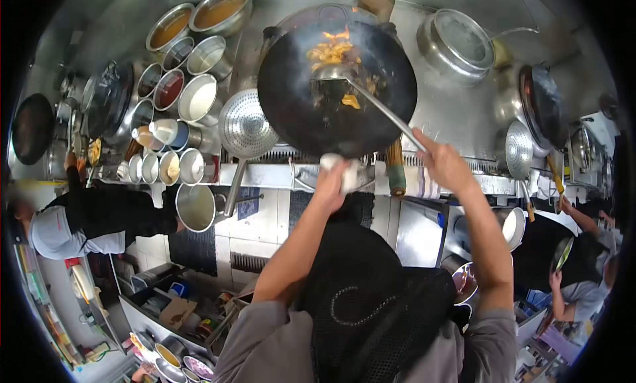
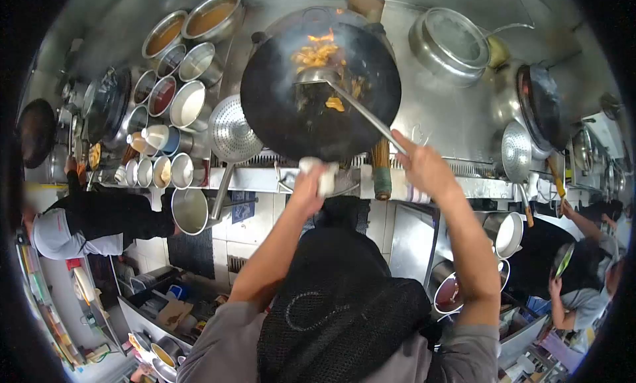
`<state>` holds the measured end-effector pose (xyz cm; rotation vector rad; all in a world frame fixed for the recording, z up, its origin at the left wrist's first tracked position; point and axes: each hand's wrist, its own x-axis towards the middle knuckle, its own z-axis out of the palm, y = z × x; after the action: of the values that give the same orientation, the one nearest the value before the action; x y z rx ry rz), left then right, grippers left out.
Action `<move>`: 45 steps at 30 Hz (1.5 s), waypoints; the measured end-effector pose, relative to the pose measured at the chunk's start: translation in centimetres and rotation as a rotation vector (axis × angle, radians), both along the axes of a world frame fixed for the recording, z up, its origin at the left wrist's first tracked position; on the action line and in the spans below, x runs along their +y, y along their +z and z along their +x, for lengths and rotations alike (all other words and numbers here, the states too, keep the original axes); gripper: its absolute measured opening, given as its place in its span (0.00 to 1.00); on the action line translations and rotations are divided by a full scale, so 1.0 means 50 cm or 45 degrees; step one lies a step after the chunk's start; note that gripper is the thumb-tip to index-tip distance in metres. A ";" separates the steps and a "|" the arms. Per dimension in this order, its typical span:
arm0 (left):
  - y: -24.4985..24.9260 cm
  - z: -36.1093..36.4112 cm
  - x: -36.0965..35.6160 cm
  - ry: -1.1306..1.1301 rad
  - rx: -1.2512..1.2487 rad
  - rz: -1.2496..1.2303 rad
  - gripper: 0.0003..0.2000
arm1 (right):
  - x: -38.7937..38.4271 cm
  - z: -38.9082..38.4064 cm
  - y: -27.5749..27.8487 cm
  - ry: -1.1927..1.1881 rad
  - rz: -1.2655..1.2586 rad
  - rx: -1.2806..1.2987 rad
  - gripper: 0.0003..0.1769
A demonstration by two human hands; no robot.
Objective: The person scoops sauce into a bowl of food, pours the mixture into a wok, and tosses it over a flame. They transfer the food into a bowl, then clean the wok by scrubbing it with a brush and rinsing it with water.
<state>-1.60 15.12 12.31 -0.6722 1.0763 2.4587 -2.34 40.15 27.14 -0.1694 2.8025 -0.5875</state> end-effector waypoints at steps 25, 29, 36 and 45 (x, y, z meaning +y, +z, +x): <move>0.121 -0.031 -0.064 0.021 0.042 0.238 0.06 | -0.111 0.092 0.015 -0.408 -0.362 0.464 0.27; 0.120 -0.010 -0.059 0.075 0.214 0.027 0.08 | -0.160 0.074 0.077 -0.488 -0.351 0.565 0.28; 0.055 0.015 -0.081 0.065 0.611 -0.539 0.23 | -0.314 0.044 0.005 -0.735 -1.275 -0.279 0.32; 0.087 0.014 -0.149 -0.067 -0.002 0.077 0.03 | -0.290 0.043 -0.002 -0.981 -2.510 -1.221 0.13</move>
<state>-0.88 7.67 16.65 -0.6190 1.0016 2.4353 -0.18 25.66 27.04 0.6381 0.5092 -2.3669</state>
